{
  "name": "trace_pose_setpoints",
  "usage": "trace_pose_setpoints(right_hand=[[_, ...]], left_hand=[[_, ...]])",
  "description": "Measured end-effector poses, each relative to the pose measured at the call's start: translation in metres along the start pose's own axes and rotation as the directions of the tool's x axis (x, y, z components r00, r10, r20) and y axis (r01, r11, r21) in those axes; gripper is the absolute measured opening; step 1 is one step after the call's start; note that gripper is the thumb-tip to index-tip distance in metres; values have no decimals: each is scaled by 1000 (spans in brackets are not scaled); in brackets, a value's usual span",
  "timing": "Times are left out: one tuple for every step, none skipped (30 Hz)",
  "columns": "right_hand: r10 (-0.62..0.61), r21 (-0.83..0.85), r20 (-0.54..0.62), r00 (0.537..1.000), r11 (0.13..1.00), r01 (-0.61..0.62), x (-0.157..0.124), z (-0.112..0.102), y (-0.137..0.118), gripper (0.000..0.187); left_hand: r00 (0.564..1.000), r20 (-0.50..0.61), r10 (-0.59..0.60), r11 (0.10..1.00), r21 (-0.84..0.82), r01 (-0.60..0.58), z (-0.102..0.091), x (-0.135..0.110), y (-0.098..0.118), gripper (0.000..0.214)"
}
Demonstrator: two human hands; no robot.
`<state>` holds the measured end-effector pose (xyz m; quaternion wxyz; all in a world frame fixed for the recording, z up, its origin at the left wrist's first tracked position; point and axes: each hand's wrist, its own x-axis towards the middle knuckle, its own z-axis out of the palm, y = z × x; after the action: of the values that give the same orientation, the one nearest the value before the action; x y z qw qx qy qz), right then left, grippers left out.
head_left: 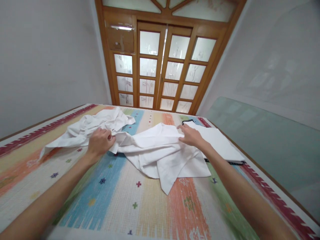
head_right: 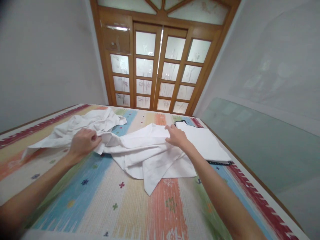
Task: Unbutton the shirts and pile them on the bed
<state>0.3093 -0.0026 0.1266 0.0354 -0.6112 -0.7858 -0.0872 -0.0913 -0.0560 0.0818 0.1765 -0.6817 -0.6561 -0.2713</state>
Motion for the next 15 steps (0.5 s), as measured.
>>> trace_pose_setpoints(right_hand=[[-95, 23, 31, 995, 995, 94, 3, 1, -8, 52], [-171, 42, 77, 982, 985, 168, 5, 4, -15, 48], [-219, 55, 128, 967, 975, 214, 8, 7, -22, 42], [-244, 57, 175, 954, 970, 238, 11, 10, -28, 35], [-250, 49, 211, 945, 968, 246, 14, 14, -33, 28], [-240, 34, 226, 944, 971, 238, 17, 18, -36, 25], [-220, 18, 216, 951, 975, 221, 19, 20, -39, 24], [-196, 9, 182, 964, 980, 197, 22, 22, -40, 25], [-169, 10, 127, 977, 986, 169, 24, 23, -40, 25], [-139, 21, 59, 989, 990, 138, 27, 22, -39, 25], [-110, 39, -18, 994, 993, 110, 29, 20, -38, 24], [-86, 63, -101, 991, 994, 92, 32, 16, -35, 23], [-68, 88, -190, 979, 992, 86, 34, 12, -32, 22], [-56, 112, -283, 958, 990, 91, 37, 6, -30, 20], [-44, 134, -375, 926, 986, 102, 39, -1, -27, 20]], left_hand=[[998, 53, 22, 1000, -22, -21, -1, -2, 6, 26], [994, 104, 38, 997, -67, -31, -1, -5, 11, 33], [987, 152, 59, 990, -133, -39, -1, -7, 15, 38], [976, 197, 93, 977, -208, -51, 1, -8, 18, 42], [962, 237, 136, 958, -280, -67, 3, -10, 20, 44], [945, 274, 181, 939, -334, -83, 6, -11, 21, 45], [928, 304, 214, 926, -365, -94, 9, -12, 21, 46], [914, 331, 233, 920, -379, -97, 12, -12, 20, 45], [902, 356, 242, 916, -390, -92, 15, -12, 19, 43], [896, 373, 239, 911, -404, -75, 18, -10, 17, 41], [899, 377, 223, 905, -423, -47, 19, -7, 15, 38], [910, 367, 191, 895, -446, -9, 19, -3, 13, 36], [927, 347, 145, 879, -475, 41, 18, 3, 11, 35], [943, 322, 87, 855, -510, 95, 16, 10, 9, 35], [957, 288, 19, 823, -549, 149, 13, 19, 8, 35]])
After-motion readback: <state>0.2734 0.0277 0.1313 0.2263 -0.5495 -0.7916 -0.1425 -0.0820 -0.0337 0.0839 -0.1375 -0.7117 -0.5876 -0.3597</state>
